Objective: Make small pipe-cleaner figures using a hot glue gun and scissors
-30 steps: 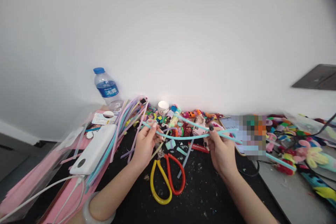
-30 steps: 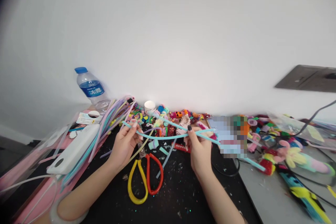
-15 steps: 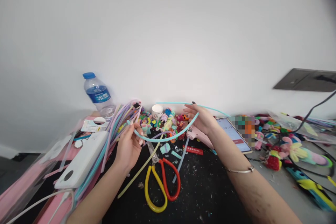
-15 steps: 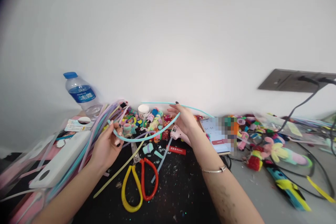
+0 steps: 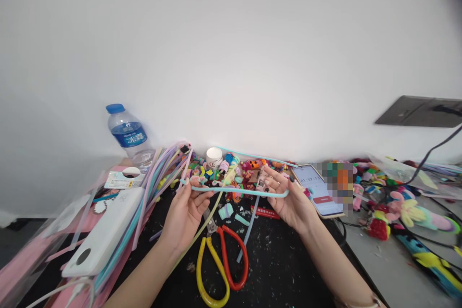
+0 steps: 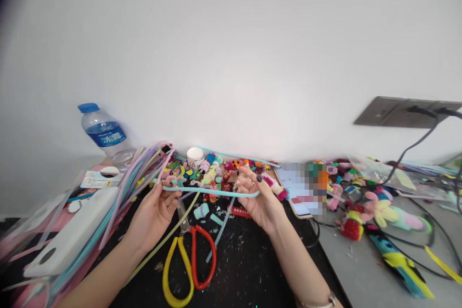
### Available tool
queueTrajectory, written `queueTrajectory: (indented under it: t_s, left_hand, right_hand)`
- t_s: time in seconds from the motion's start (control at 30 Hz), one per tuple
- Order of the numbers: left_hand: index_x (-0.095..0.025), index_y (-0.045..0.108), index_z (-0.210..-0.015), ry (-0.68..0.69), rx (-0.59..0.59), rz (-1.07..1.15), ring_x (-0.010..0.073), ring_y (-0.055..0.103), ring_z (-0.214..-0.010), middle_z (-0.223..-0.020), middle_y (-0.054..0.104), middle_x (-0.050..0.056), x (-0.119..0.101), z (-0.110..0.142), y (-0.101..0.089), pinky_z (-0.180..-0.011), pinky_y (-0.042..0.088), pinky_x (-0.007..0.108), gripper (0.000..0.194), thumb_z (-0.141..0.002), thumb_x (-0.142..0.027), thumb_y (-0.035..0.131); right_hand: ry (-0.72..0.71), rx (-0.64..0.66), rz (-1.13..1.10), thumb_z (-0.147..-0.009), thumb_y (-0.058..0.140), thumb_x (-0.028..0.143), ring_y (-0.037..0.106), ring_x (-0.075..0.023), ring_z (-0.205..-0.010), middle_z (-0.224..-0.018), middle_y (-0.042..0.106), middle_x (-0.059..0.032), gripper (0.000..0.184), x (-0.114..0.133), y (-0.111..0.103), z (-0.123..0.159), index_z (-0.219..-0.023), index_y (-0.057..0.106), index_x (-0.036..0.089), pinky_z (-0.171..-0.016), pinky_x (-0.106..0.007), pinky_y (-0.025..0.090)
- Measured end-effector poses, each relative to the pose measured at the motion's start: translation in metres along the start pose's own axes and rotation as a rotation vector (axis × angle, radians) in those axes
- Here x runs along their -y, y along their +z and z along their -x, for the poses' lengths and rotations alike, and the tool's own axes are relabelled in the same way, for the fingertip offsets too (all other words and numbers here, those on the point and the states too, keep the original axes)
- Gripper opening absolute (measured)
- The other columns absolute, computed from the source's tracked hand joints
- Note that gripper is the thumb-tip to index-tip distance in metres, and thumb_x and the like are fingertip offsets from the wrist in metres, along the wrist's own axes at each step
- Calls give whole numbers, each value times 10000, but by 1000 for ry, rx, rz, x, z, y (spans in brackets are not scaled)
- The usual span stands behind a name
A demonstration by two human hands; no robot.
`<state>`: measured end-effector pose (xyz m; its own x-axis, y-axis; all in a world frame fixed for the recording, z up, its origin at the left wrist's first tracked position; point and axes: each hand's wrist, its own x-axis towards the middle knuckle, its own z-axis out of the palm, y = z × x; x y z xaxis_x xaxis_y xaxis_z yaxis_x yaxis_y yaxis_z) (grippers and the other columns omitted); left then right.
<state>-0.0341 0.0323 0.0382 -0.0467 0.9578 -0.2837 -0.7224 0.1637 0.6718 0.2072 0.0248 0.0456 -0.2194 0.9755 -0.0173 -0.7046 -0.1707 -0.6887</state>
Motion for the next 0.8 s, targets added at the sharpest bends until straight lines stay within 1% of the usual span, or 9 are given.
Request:
queueTrajectory:
  t_s: [0.2,0.27,0.33,0.4,0.5,0.57,0.6,0.7,0.8]
  left_hand:
    - [-159,609,-879,-63,-47,55,121,702,-638,-703,702,17,1,2,4,-486,554,136,242,-916,-108,376]
    - [-169,613,-872,-70,-51,47,118,701,-646,-711,702,12,3,3,4,-483,549,130,210,-905,-115,412]
    - [-168,619,-850,-90,7,-8,130,703,-687,-753,705,19,8,6,4,-506,551,137,120,-872,-153,502]
    - [-160,625,-818,-146,86,-118,155,703,-709,-763,702,31,16,12,4,-524,554,162,77,-824,-229,590]
    - [-144,635,-805,-222,244,-289,179,698,-720,-775,699,57,29,22,7,-554,544,190,216,-780,-358,632]
    - [-125,640,-805,-257,311,-394,187,693,-684,-737,698,87,35,26,8,-561,533,211,301,-775,-424,615]
    - [-119,641,-809,-262,332,-433,188,690,-658,-720,697,96,37,28,8,-557,525,217,330,-770,-444,610]
    - [-116,643,-846,-224,338,-461,178,666,-601,-704,680,92,40,29,7,-531,503,229,368,-748,-469,620]
    - [-157,625,-922,-92,245,-416,151,624,-615,-809,647,54,37,25,3,-531,490,236,342,-718,-429,665]
  right_hand:
    - [-96,-75,-66,-629,730,516,625,-111,-874,-1011,648,-32,683,10,-12,23,-1209,536,212,-806,-178,504]
    - [-76,-78,9,-600,747,520,614,-147,-917,-1050,630,-55,703,8,-9,27,-1201,546,217,-828,-234,500]
    - [-32,-50,132,-605,759,487,605,-182,-920,-1071,614,-80,660,1,-4,29,-1177,562,222,-801,-292,506]
    - [-4,-4,248,-633,767,413,602,-170,-829,-979,623,-80,563,-12,2,30,-1124,589,205,-723,-291,509]
    - [29,62,437,-653,764,348,542,-115,-599,-732,597,-13,430,-31,11,32,-1024,617,189,-501,-216,465]
    - [57,29,574,-702,723,339,480,-75,-489,-630,567,14,250,-41,15,34,-856,641,160,-437,-185,413]
    - [61,6,630,-722,702,350,463,-67,-454,-586,555,20,221,-44,16,35,-776,633,147,-424,-183,398]
    - [27,-73,705,-746,670,385,466,-70,-418,-534,550,19,273,-49,14,38,-658,590,138,-419,-195,389]
    - [-27,-131,641,-767,652,390,463,-73,-423,-524,546,17,293,-51,6,40,-630,564,146,-412,-189,363]
